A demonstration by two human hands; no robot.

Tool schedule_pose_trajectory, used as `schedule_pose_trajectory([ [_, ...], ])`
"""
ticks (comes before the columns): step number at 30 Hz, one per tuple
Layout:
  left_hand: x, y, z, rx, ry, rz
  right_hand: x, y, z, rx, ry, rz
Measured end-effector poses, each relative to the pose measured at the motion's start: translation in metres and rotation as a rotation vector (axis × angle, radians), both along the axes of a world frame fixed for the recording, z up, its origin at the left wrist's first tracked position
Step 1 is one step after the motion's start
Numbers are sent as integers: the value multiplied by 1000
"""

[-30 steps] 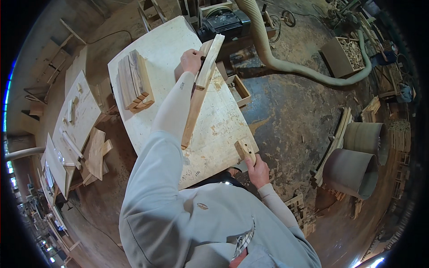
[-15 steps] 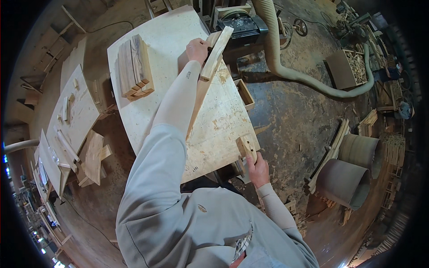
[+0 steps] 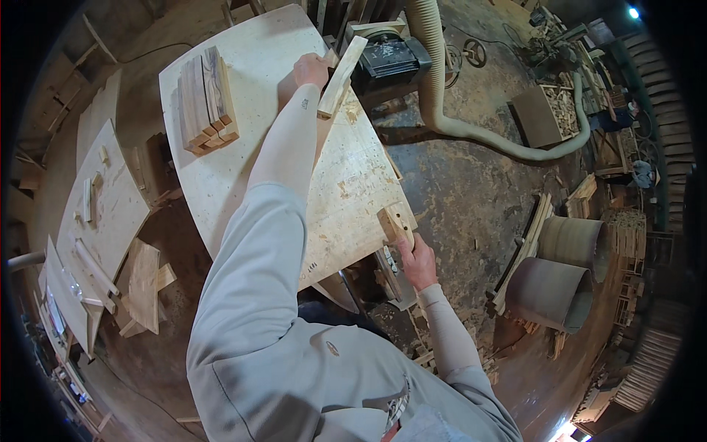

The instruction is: The person sands a small piece of wood by hand using a sandpaper block.

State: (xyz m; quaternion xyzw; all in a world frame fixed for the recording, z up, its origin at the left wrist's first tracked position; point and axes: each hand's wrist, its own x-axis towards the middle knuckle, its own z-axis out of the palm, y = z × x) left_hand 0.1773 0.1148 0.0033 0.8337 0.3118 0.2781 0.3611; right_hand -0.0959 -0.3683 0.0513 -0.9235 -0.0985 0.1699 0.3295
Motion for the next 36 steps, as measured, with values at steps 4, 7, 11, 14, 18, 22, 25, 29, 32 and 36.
schedule_pose_trajectory([
  [4,1,-1,-4,52,-39,53,-4,0,2,-22,7,-8],
  [7,-8,-6,-9,50,-45,59,-11,-2,5,-9,-11,-4],
  [11,-23,-47,-5,58,-54,84,-20,-20,9,-51,5,-36],
  [14,-42,-55,0,-24,-126,16,-30,-31,9,7,13,-37],
  [18,-69,-63,5,-226,-249,37,-43,-42,4,-17,-15,-28],
  [22,-106,-83,27,-330,-311,-27,-48,-69,-7,0,-3,-9],
  [25,-143,-154,56,-416,-365,-318,-59,-91,-2,24,-69,-97],
  [29,-219,-227,53,-317,-217,-714,-66,-115,-3,126,-316,-159],
  [32,-283,-291,63,-245,-9,-1001,-49,-137,15,226,-459,-134],
  [36,-330,-364,79,-230,45,-1234,-26,-167,56,534,-219,119],
])
